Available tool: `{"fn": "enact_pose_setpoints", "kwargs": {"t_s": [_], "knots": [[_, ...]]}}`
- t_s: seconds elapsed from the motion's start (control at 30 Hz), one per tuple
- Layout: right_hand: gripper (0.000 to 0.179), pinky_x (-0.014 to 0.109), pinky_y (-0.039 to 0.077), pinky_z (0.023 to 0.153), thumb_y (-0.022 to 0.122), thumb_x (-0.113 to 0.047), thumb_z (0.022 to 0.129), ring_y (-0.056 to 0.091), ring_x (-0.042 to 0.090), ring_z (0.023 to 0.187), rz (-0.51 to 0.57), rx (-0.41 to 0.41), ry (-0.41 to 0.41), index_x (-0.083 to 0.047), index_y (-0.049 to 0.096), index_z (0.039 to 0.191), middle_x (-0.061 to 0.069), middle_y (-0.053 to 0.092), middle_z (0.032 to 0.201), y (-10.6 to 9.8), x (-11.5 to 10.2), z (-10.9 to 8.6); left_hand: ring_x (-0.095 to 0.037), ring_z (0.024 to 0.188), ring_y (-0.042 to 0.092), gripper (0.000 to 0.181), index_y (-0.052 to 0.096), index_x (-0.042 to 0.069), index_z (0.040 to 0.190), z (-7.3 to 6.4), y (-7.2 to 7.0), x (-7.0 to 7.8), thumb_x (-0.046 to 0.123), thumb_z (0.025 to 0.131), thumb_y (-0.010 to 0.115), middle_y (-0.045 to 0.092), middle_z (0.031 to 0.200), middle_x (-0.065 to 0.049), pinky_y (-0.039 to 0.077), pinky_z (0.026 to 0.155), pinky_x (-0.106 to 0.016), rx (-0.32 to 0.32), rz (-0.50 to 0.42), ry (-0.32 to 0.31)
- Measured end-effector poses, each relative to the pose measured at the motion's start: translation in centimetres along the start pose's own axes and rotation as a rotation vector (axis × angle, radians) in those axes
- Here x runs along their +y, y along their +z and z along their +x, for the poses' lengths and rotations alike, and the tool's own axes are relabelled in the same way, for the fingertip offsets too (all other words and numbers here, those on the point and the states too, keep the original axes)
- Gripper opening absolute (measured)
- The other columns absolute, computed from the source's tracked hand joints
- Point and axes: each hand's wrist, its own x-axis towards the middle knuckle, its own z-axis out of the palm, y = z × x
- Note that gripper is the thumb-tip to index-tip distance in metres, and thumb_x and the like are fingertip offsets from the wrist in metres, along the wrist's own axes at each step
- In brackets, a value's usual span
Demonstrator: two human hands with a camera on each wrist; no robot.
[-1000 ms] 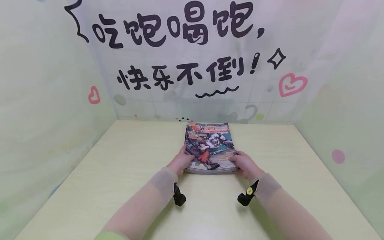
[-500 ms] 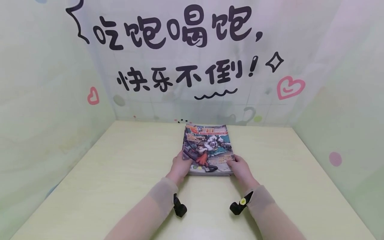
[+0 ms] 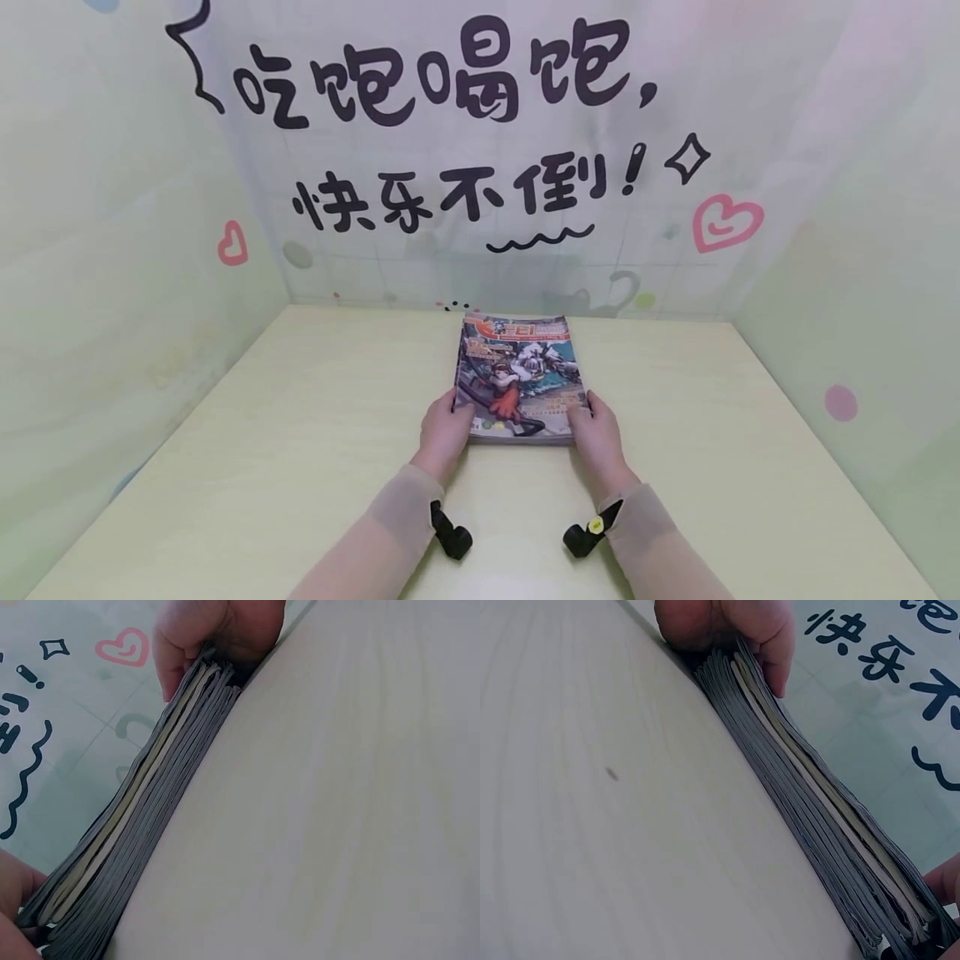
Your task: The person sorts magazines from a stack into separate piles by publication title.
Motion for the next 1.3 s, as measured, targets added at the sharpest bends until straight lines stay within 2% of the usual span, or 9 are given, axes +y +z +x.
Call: {"fn": "enact_pose_setpoints", "kwargs": {"t_s": [0.23,0.4,0.57,0.8,0.97,1.07,1.17,1.23,1.3], "knots": [[0.066,0.047,0.016,0.116,0.049,-0.018,0.096,0.018,0.037,0.142,-0.015,-0.012,-0.034,0.006,0.019,0.15,0.026,0.023,0.153,0.0,0.4,0.1,-0.038,0.138,0.03,0.058,0.035,0.003,0.148,-0.2,0.0,-0.6,0.024,0.095,0.049,0.037,0.149,-0.019,0.023,0.114,-0.05,-0.024,0.008,0.066],[0.068,0.048,0.014,0.116,0.051,-0.019,0.095,0.016,0.038,0.142,-0.048,-0.012,-0.033,0.005,0.018,0.151,0.026,0.021,0.154,0.0,0.4,0.2,-0.041,0.134,0.034,0.055,0.042,0.002,0.144,-0.2,0.2,-0.7,0.024,0.094,0.051,0.039,0.146,-0.021,0.025,0.111,-0.052,0.007,0.05,0.092],[0.068,0.05,0.014,0.116,0.05,-0.02,0.097,0.015,0.04,0.142,-0.059,-0.019,-0.01,0.005,0.016,0.151,0.027,0.019,0.154,-0.1,0.7,0.0,-0.043,0.132,0.034,0.051,0.048,-0.004,0.137,-0.5,0.3,-0.7,0.02,0.093,0.055,0.04,0.143,-0.023,0.025,0.111,-0.053,0.029,0.047,0.127],[0.068,0.05,0.013,0.116,0.05,-0.02,0.097,0.014,0.039,0.142,-0.03,-0.022,0.001,0.005,0.016,0.151,0.025,0.019,0.154,0.0,0.7,-0.1,-0.039,0.12,0.038,0.046,0.054,-0.001,0.134,-0.9,0.2,-0.1,0.019,0.092,0.059,0.048,0.132,-0.018,0.034,0.099,-0.05,0.081,0.176,0.218],[0.068,0.048,0.015,0.116,0.051,-0.019,0.096,0.017,0.037,0.142,-0.024,-0.032,-0.001,0.004,0.018,0.151,0.024,0.021,0.154,0.1,0.5,0.0,-0.04,0.124,0.046,0.047,0.047,-0.003,0.138,-1.0,-0.1,0.8,0.017,0.096,0.053,0.052,0.132,-0.024,0.037,0.104,-0.051,0.029,0.225,0.269],[0.067,0.049,0.016,0.116,0.051,-0.017,0.095,0.018,0.038,0.142,-0.023,-0.036,-0.014,0.005,0.019,0.15,0.025,0.022,0.153,0.1,0.3,0.1,-0.039,0.125,0.047,0.047,0.044,-0.003,0.14,-0.9,-0.3,1.3,0.016,0.098,0.05,0.051,0.136,-0.024,0.037,0.105,-0.05,0.002,0.242,0.271],[0.066,0.049,0.016,0.116,0.051,-0.015,0.095,0.019,0.038,0.141,-0.022,-0.036,-0.026,0.005,0.021,0.15,0.025,0.023,0.153,0.1,0.0,0.2,-0.039,0.125,0.048,0.048,0.041,-0.002,0.143,-0.7,-0.5,1.5,0.015,0.099,0.048,0.048,0.14,-0.022,0.036,0.106,-0.05,-0.023,0.208,0.247],[0.065,0.048,0.017,0.116,0.051,-0.016,0.095,0.019,0.037,0.141,-0.029,-0.031,-0.029,0.005,0.022,0.149,0.024,0.024,0.153,0.0,-0.1,0.3,-0.038,0.126,0.046,0.048,0.038,-0.001,0.144,-0.6,-0.6,1.6,0.015,0.099,0.046,0.045,0.142,-0.022,0.035,0.107,-0.05,-0.037,0.145,0.212],[0.064,0.048,0.018,0.115,0.051,-0.018,0.095,0.02,0.036,0.141,-0.037,-0.031,-0.029,0.004,0.024,0.149,0.023,0.026,0.152,-0.1,-0.2,0.3,-0.038,0.116,0.055,0.05,0.034,0.001,0.148,-0.6,-0.6,1.5,0.014,0.1,0.044,0.04,0.147,-0.021,0.041,0.102,-0.048,-0.068,0.028,0.15]]}}
